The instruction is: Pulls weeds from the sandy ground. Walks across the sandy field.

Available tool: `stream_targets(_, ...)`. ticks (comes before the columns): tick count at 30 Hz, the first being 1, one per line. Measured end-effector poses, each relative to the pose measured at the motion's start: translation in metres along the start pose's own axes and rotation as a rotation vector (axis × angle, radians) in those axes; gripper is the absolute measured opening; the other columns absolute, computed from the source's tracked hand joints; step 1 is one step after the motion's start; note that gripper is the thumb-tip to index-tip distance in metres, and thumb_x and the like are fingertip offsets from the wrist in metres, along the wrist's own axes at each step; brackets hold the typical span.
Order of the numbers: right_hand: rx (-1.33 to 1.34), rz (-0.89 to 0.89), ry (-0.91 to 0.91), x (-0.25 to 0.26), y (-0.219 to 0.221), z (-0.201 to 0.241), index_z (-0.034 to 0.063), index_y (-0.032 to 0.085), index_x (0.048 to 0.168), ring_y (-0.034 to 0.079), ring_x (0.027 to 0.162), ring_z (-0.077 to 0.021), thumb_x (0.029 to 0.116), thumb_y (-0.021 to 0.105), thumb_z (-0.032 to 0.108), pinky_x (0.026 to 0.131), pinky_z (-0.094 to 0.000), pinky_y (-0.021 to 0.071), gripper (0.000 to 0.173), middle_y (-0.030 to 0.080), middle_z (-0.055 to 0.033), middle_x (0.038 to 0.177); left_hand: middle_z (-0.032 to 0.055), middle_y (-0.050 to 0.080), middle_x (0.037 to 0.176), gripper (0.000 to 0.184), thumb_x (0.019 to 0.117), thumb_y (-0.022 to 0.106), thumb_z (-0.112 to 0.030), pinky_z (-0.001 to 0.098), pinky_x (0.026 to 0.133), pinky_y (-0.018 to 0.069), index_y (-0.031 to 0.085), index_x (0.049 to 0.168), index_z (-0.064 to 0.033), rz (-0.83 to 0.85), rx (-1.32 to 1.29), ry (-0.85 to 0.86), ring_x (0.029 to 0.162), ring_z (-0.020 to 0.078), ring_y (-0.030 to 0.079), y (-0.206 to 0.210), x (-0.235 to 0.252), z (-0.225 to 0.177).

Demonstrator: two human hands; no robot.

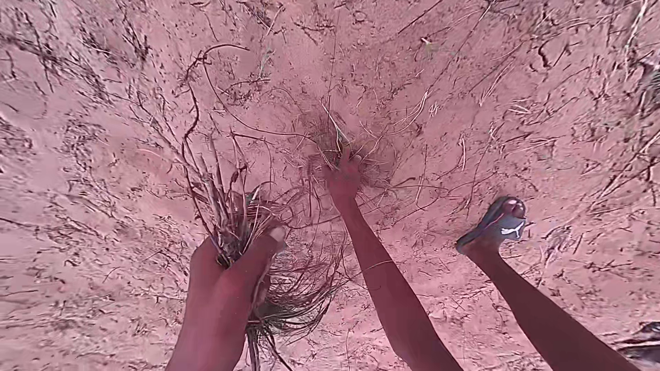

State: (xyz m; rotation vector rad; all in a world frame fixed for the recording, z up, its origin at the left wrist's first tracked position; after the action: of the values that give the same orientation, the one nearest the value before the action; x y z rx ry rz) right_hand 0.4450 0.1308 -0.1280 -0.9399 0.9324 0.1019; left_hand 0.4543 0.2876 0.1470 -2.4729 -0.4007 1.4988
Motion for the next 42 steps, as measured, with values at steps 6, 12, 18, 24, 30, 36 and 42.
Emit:
stream_targets(6, 0.001, -0.049, -0.380, 0.008, -0.022, -0.015, -0.0011, 0.068, 0.125, 0.071, 0.093, -0.0463, 0.0896, 0.069, 0.005, 0.079, -0.0599, 0.0563, 0.036, 0.071, -0.0285, 0.100, -0.0084, 0.051, 0.060, 0.006, 0.0926, 0.063, -0.012, 0.0137, 0.037, 0.0382, 0.057, 0.094, -0.0141, -0.010, -0.034, 0.011, 0.041, -0.0003, 0.044, -0.008, 0.004, 0.001)
stream_targets(12, -0.166, 0.784, -0.726, -0.132, -0.034, -0.062, -0.0003, 0.070, 0.121, 0.067, 0.111, -0.0431, 0.0918, 0.064, 0.003, 0.099, -0.0583, 0.0494, 0.030, 0.070, -0.0256, 0.116, -0.0066, 0.053, 0.064, 0.010, 0.0963, 0.065, -0.013, 0.0152, 0.039, 0.0400, 0.057, 0.102, -0.0105, -0.093, 0.003, 0.006, 0.044, 0.0009, 0.046, -0.022, 0.019, -0.001)
stream_targets(18, 0.029, 0.028, -0.299, -0.128, -0.046, -0.105, -0.0064, 0.071, 0.122, 0.070, 0.093, -0.0493, 0.0846, 0.070, 0.001, 0.085, -0.0605, 0.0551, 0.038, 0.071, -0.0319, 0.102, -0.0064, 0.052, 0.060, 0.004, 0.0993, 0.059, -0.009, 0.0145, 0.038, 0.0380, 0.056, 0.102, -0.0112, -0.071, -0.065, -0.021, 0.041, 0.0005, 0.044, -0.023, 0.018, 0.000)
stream_targets(24, -0.076, 0.174, -0.047, -0.089, 0.050, -0.076, 0.0045, 0.057, 0.143, 0.056, 0.122, -0.0551, 0.0897, 0.074, 0.011, 0.099, -0.0626, 0.0490, 0.056, 0.053, -0.0385, 0.137, -0.0077, 0.051, 0.058, 0.005, 0.0962, 0.060, -0.010, 0.0129, 0.037, 0.0375, 0.059, 0.098, -0.0151, -0.008, -0.050, 0.035, 0.040, -0.0001, 0.043, -0.014, 0.005, -0.005)
stream_targets(30, -0.139, 0.434, -0.102, -0.083, 0.004, -0.076, 0.0139, 0.059, 0.145, 0.063, 0.118, -0.0445, 0.0887, 0.071, 0.009, 0.099, -0.0571, 0.0510, 0.058, 0.060, -0.0276, 0.134, -0.0110, 0.054, 0.066, 0.020, 0.0865, 0.070, -0.023, 0.0158, 0.040, 0.0400, 0.060, 0.100, -0.0128, -0.025, 0.214, 0.095, 0.045, -0.0013, 0.047, -0.002, 0.005, 0.021)
stream_targets(36, 0.298, -0.434, 0.057, -0.071, -0.124, -0.170, -0.0102, 0.065, 0.125, 0.070, 0.095, -0.0419, 0.0838, 0.073, 0.004, 0.087, -0.0593, 0.0534, 0.044, 0.072, -0.0286, 0.101, -0.0096, 0.054, 0.068, 0.017, 0.0936, 0.068, -0.016, 0.0146, 0.041, 0.0392, 0.058, 0.105, -0.0100, -0.031, 0.194, 0.024, 0.045, -0.0019, 0.046, 0.004, 0.010, 0.025)
stream_targets(42, 0.354, -0.151, 0.312, 0.020, -0.097, -0.221, 0.0040, 0.027, 0.162, 0.047, 0.136, -0.0512, 0.0840, 0.086, 0.025, 0.112, -0.0616, 0.0410, 0.100, 0.044, -0.0368, 0.149, -0.0120, 0.053, 0.061, 0.011, 0.0963, 0.062, -0.009, 0.0139, 0.037, 0.0396, 0.055, 0.104, -0.0131, 0.007, 0.108, 0.008, 0.042, -0.0015, 0.046, 0.025, -0.016, 0.005)
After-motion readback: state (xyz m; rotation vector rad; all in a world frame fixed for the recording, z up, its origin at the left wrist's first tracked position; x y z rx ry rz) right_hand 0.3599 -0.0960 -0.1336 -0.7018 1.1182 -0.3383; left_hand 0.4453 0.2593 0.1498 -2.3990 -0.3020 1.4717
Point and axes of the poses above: each hand's wrist, its own x-axis towards the middle knuckle, its own y-axis out of the palm, z = x × y, the point moved 4 cm from there along x, towards the middle knuckle
